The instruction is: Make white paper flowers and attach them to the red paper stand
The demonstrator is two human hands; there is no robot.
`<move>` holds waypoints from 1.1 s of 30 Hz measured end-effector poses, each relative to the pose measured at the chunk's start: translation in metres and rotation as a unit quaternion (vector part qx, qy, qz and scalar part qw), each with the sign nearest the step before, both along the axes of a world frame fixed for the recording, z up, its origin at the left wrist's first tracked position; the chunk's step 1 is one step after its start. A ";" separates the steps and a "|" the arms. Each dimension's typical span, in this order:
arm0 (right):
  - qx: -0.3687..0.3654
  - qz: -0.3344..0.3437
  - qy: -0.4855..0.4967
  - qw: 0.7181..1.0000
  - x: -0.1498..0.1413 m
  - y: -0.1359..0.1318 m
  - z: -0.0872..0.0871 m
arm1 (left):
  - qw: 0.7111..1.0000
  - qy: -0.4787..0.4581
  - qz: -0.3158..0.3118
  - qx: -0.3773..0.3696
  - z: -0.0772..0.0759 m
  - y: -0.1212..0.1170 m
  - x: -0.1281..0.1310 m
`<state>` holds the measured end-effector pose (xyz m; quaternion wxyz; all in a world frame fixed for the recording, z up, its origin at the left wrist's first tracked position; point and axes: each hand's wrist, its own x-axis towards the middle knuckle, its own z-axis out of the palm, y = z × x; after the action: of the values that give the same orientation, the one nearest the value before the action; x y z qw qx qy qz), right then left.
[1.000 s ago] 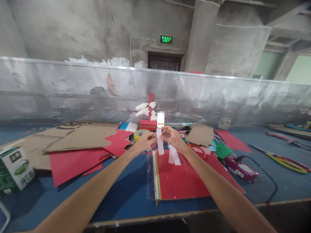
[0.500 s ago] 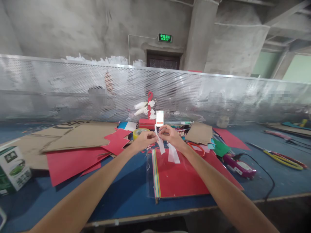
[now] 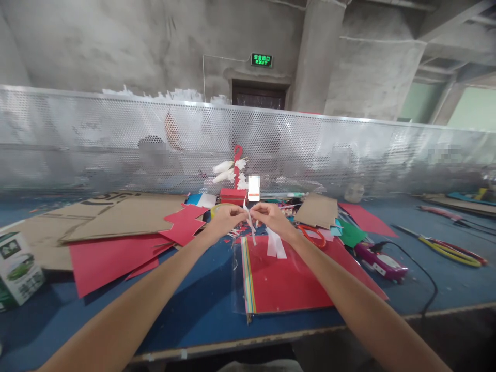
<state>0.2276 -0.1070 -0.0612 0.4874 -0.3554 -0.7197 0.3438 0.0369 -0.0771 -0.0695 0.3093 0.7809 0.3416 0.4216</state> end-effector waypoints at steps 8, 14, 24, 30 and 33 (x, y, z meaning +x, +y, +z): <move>-0.011 0.003 0.001 1.000 0.002 0.001 -0.002 | 1.000 -0.003 -0.006 -0.014 0.007 -0.009 0.000; -0.032 -0.016 -0.006 0.999 -0.003 -0.008 0.003 | 1.000 0.011 0.007 -0.011 0.006 -0.007 0.000; -0.024 -0.014 -0.002 1.000 -0.001 0.001 -0.002 | 1.000 0.010 -0.006 -0.023 0.003 -0.002 0.000; -0.018 -0.008 -0.003 1.000 0.001 0.002 -0.002 | 0.999 0.013 -0.023 -0.029 0.008 -0.007 0.001; -0.012 -0.008 -0.005 1.000 0.001 0.003 -0.003 | 0.999 0.015 -0.023 -0.018 0.008 -0.007 0.001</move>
<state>0.2291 -0.1043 -0.0641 0.4821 -0.3688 -0.7152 0.3464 0.0375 -0.0840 -0.0612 0.3276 0.7893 0.3357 0.3962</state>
